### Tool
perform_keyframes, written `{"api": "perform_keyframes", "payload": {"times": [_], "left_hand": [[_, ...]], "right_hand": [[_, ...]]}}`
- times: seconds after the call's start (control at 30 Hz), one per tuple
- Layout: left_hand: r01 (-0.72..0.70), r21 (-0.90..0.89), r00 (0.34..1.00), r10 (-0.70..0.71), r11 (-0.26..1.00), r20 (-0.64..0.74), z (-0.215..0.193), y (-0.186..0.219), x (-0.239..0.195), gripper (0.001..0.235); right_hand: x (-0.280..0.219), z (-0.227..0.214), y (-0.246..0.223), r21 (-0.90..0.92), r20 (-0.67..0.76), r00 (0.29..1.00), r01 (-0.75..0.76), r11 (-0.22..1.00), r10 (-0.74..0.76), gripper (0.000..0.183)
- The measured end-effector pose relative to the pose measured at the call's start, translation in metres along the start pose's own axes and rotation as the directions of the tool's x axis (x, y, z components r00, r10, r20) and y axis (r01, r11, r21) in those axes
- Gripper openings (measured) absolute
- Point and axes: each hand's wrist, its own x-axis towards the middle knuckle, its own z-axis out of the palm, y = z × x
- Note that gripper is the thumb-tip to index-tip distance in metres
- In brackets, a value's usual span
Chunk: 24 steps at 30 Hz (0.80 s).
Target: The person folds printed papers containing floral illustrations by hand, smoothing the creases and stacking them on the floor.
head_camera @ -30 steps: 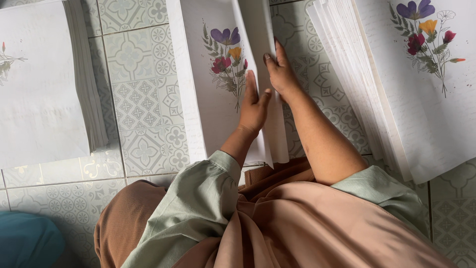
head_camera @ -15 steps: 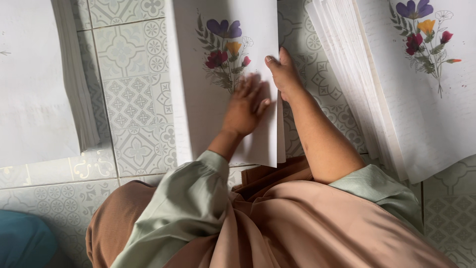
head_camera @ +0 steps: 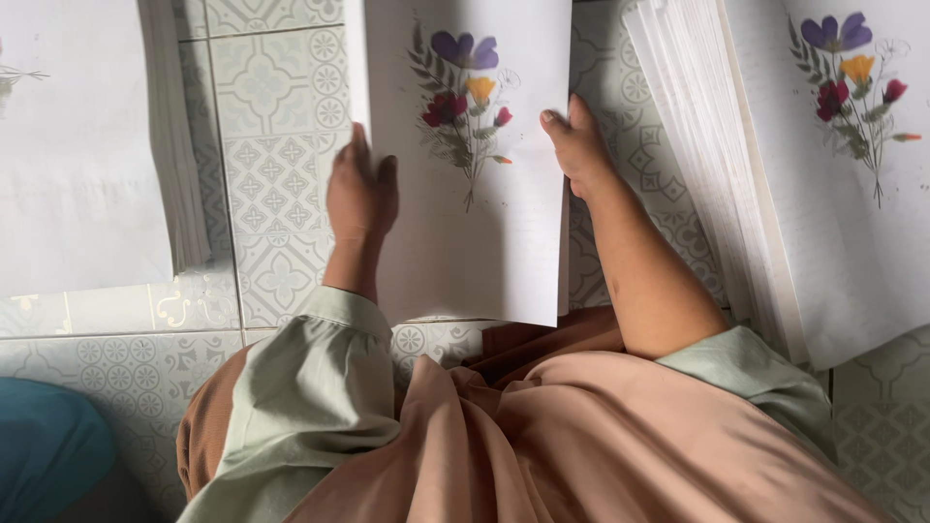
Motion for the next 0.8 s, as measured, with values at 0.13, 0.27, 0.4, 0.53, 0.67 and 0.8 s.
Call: {"api": "perform_keyframes", "payload": {"times": [0.13,0.27,0.4,0.53,0.67,0.8], "left_hand": [[-0.005,-0.009,1.0,0.005,1.0,0.007,-0.002,0.045,-0.02,0.061],[-0.112,0.066,0.99,0.105,0.992,0.097,0.018,0.079,-0.038,0.063],[-0.014,0.088,0.978,-0.005,0.996,0.208,0.039,0.087,-0.042,0.068],[-0.045,0.065,0.982,0.032,0.997,0.187,0.047,0.072,-0.028,0.067],[0.254,-0.47,0.957,-0.149,0.845,0.25,0.042,0.053,-0.019,0.067],[0.331,-0.716,0.941,-0.27,0.614,0.204,0.038,0.038,-0.02,0.041]], "right_hand": [[0.0,-0.001,0.003,0.0,0.003,1.0,0.002,1.0,-0.002,0.031],[0.012,-0.003,0.025,0.025,0.007,0.995,0.095,0.995,-0.096,0.03],[0.013,-0.002,0.029,0.087,-0.007,0.989,0.148,0.985,-0.148,0.033],[0.008,0.002,0.02,0.122,-0.024,0.989,0.146,0.982,-0.144,0.035],[0.018,0.0,0.026,0.283,0.056,0.984,0.148,0.948,-0.17,0.064],[0.023,-0.002,0.035,0.309,0.036,0.979,0.18,0.934,-0.2,0.072]]}}
